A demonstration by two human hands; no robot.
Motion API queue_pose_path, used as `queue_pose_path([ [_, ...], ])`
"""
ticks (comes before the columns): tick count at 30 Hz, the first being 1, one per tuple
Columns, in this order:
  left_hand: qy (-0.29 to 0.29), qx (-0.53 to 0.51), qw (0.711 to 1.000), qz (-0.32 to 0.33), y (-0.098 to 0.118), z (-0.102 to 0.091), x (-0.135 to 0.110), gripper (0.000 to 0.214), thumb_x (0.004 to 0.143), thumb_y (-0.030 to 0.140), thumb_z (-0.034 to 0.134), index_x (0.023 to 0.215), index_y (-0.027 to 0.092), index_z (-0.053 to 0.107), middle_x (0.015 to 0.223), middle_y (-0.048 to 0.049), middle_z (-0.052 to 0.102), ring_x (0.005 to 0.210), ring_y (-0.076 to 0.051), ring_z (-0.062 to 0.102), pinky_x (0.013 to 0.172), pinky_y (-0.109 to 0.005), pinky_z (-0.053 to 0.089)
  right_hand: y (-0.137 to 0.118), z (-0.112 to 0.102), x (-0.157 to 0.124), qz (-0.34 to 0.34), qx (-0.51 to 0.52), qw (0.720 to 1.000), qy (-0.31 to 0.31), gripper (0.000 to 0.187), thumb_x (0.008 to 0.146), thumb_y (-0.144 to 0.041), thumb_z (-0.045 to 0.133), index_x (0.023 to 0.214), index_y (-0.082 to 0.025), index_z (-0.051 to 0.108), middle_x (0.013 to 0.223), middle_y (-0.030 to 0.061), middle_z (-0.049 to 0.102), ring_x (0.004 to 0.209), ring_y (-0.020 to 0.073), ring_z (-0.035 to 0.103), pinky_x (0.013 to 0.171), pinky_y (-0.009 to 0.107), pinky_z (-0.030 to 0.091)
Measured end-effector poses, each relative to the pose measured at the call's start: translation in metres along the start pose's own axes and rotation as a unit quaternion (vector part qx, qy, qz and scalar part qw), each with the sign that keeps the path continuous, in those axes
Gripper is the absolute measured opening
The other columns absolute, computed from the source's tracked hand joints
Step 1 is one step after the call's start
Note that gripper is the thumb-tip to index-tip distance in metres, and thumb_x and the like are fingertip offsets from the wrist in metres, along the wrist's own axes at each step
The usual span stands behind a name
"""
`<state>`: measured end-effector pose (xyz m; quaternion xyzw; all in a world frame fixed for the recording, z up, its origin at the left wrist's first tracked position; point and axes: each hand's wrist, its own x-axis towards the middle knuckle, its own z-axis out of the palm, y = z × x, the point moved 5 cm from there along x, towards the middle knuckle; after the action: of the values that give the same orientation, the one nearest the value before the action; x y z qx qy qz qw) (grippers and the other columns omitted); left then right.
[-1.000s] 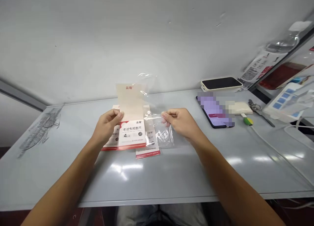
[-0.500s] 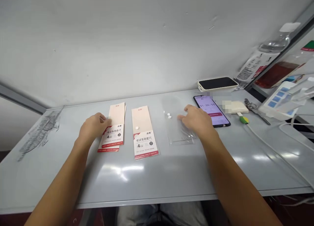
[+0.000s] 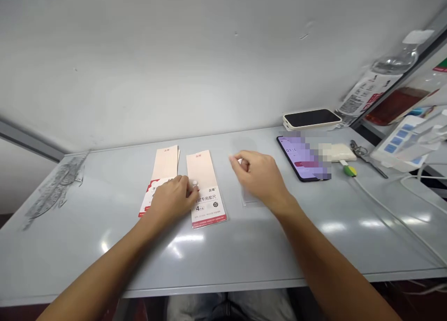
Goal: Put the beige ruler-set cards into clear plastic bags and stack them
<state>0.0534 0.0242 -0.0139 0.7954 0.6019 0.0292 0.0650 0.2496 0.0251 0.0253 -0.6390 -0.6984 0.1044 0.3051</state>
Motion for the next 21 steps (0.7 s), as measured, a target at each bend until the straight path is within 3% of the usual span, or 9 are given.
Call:
queue_pose_path([
  [4, 0.003, 0.015, 1.0, 0.015, 0.001, -0.003, -0.001, 0.023, 0.081, 0.025, 0.037, 0.062, 0.018, 0.047, 0.062, -0.0056, 0.053, 0.049, -0.015, 0.047, 0.046, -0.027, 0.026, -0.023, 0.021, -0.013, -0.05, 0.041, 0.996, -0.062, 0.03, 0.085, -0.037, 0.041, 0.068, -0.02, 0.059, 0.056, -0.0013, 0.05, 0.05, 0.0115, 0.042, 0.053, 0.026, 0.032],
  [7, 0.012, 0.022, 0.999, 0.03, 0.0, -0.006, -0.002, 0.024, 0.083, 0.023, 0.035, 0.063, 0.018, 0.048, 0.061, -0.005, 0.053, 0.049, -0.015, 0.048, 0.045, -0.026, 0.025, -0.023, 0.028, -0.017, -0.028, 0.044, 0.997, -0.061, 0.025, 0.084, -0.037, 0.043, 0.085, -0.021, 0.062, 0.074, 0.0016, 0.058, 0.055, 0.0121, 0.047, 0.057, 0.027, 0.037],
  [11, 0.099, -0.018, 0.993, 0.065, -0.001, -0.015, -0.004, 0.029, 0.087, 0.028, 0.03, 0.071, 0.018, 0.052, 0.068, -0.0049, 0.056, 0.053, -0.013, 0.049, 0.045, -0.025, 0.025, -0.023, 0.024, -0.016, 0.016, 0.09, 0.995, -0.037, 0.04, 0.08, -0.043, 0.047, 0.114, -0.023, 0.053, 0.093, 0.0058, 0.058, 0.062, 0.0147, 0.051, 0.059, 0.03, 0.041],
  [13, 0.135, -0.056, 0.985, 0.094, 0.0, -0.018, -0.006, 0.03, 0.088, 0.029, 0.03, 0.074, 0.018, 0.053, 0.07, -0.005, 0.057, 0.056, -0.013, 0.05, 0.046, -0.025, 0.027, -0.024, 0.025, -0.018, 0.047, 0.167, 0.981, -0.087, 0.039, 0.079, -0.046, 0.048, 0.11, -0.023, 0.055, 0.089, 0.0055, 0.059, 0.065, 0.0161, 0.053, 0.057, 0.03, 0.042],
  [17, 0.168, -0.108, 0.97, 0.135, 0.005, -0.018, -0.011, 0.023, 0.088, 0.029, 0.034, 0.086, 0.019, 0.054, 0.074, -0.0043, 0.063, 0.06, -0.014, 0.055, 0.05, -0.026, 0.033, -0.034, 0.037, -0.028, 0.097, 0.334, 0.914, -0.208, 0.03, 0.081, -0.045, 0.047, 0.086, -0.019, 0.06, 0.079, 0.0055, 0.062, 0.069, 0.0185, 0.057, 0.06, 0.031, 0.046],
  [21, 0.165, -0.152, 0.963, 0.147, 0.011, -0.018, -0.015, 0.025, 0.085, 0.032, 0.04, 0.103, 0.018, 0.049, 0.077, -0.0042, 0.066, 0.061, -0.014, 0.06, 0.049, -0.026, 0.037, -0.041, 0.038, -0.035, 0.081, 0.349, 0.916, -0.178, 0.022, 0.082, -0.038, 0.047, 0.083, -0.019, 0.059, 0.074, 0.0044, 0.061, 0.073, 0.0203, 0.058, 0.061, 0.031, 0.045],
])
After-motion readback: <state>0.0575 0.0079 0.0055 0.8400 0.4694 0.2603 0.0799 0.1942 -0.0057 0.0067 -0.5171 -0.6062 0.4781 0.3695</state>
